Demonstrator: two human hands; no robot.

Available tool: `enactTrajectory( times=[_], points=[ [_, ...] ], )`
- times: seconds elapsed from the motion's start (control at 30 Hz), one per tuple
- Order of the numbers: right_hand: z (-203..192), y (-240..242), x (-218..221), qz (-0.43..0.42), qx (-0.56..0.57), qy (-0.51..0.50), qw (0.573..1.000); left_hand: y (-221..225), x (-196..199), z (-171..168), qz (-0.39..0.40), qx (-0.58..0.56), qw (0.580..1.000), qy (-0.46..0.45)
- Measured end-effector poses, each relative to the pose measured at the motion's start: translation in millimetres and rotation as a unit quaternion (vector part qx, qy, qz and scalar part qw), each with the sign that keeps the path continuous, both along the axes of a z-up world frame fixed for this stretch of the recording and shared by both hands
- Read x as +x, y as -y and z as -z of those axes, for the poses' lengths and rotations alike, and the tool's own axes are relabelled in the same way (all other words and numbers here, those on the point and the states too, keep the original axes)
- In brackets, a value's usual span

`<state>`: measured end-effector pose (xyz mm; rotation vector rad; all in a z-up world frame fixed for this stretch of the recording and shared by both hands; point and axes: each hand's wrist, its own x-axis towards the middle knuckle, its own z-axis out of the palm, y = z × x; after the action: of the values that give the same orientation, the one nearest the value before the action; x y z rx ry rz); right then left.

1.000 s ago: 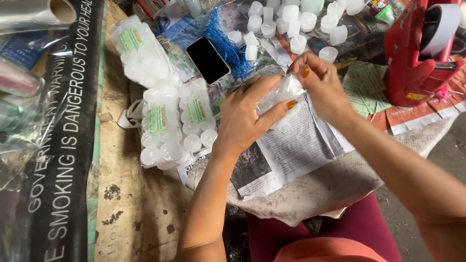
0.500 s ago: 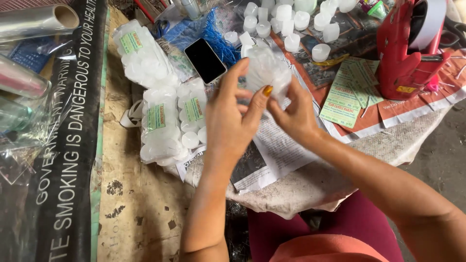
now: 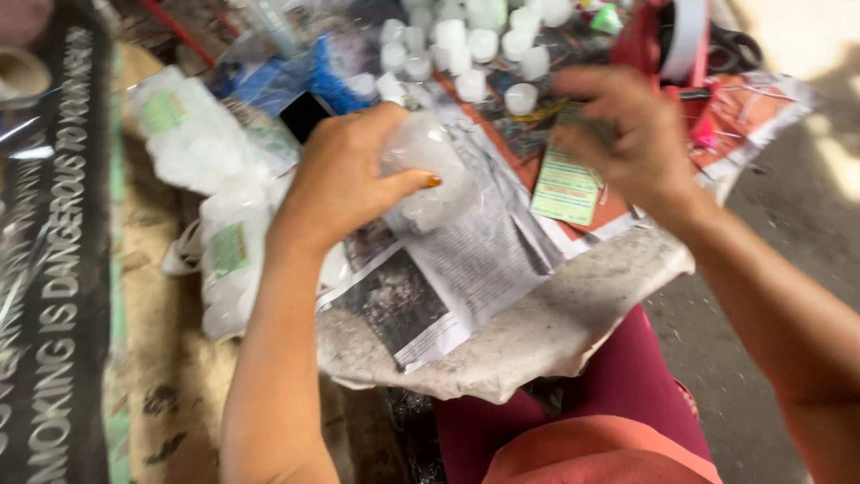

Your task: The person places small white candles into a plastic bag and then secures the top of the bag with tape.

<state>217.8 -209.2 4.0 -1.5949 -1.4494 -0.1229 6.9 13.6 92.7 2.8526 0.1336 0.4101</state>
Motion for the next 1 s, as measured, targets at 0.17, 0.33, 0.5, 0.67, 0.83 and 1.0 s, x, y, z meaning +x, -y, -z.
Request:
enactTrajectory(
  times=[0.17,0.33,0.5,0.67,0.83,1.0],
  points=[
    [42,79,118,0.268,0.008,0.014,0.963,-3,19,12,0.025,-0.033,0.998,0.042],
    [8,74,114,0.343,-0.254,-0.321,0.845,2,33,26,0.002,-0.065,0.996,0.054],
    [9,54,129,0.383,-0.282,-0.304,0.826,6,32,21,0.015,-0.078,0.995,0.054],
    [27,58,135,0.244,-0.004,-0.312,0.918,-4,31,33,0.004,-0.037,0.996,0.08],
    [13,87,37,0.28,-0.073,-0.333,0.897,-8,27,36,0.018,-0.04,0.994,0.095],
    [85,76,54,0.216,0.058,-0.574,0.787,-6,29,37,0.026,-0.047,0.994,0.1]
  ],
)
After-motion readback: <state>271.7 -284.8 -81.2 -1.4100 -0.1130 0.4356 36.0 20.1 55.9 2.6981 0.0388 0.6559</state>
